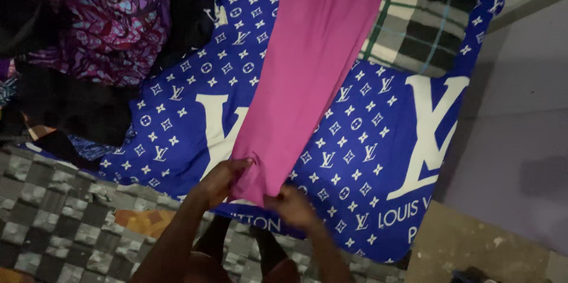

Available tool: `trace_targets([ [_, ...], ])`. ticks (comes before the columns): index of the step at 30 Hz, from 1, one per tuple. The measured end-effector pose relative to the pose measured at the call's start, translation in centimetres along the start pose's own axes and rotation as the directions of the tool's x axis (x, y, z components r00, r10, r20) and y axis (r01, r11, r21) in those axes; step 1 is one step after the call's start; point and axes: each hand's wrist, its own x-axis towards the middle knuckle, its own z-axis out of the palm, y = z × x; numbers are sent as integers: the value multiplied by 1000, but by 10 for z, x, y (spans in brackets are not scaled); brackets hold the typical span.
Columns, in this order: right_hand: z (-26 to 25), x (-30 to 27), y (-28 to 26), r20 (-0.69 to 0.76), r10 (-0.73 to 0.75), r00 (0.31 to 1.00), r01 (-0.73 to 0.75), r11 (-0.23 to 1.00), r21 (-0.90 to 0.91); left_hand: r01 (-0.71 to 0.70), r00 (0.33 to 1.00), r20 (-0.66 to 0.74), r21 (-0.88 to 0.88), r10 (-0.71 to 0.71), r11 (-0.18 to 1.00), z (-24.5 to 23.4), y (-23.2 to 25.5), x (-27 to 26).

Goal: The person picks up pink and black garments from a bed, folds them by hand, and places them onto a shelf in a closet.

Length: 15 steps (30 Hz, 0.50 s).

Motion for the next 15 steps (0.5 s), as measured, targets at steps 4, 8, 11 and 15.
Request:
trace_targets([
  [4,-30,-1,-9,-255,24,967,31,977,211,-42,987,155,-55,50,998,-46,-31,22],
  [8,-30,7,-21,-322,201,925,205,449,870,-39,980,197,69,25,997,-69,-62,31],
  [11,-13,20,-10,-250,277,928,107,445,889,7,996,-82,494,38,870,-64,-68,22],
  [15,23,29,25,-571,155,806,244,792,559,-264,964,105,324,243,908,-59,-64,14],
])
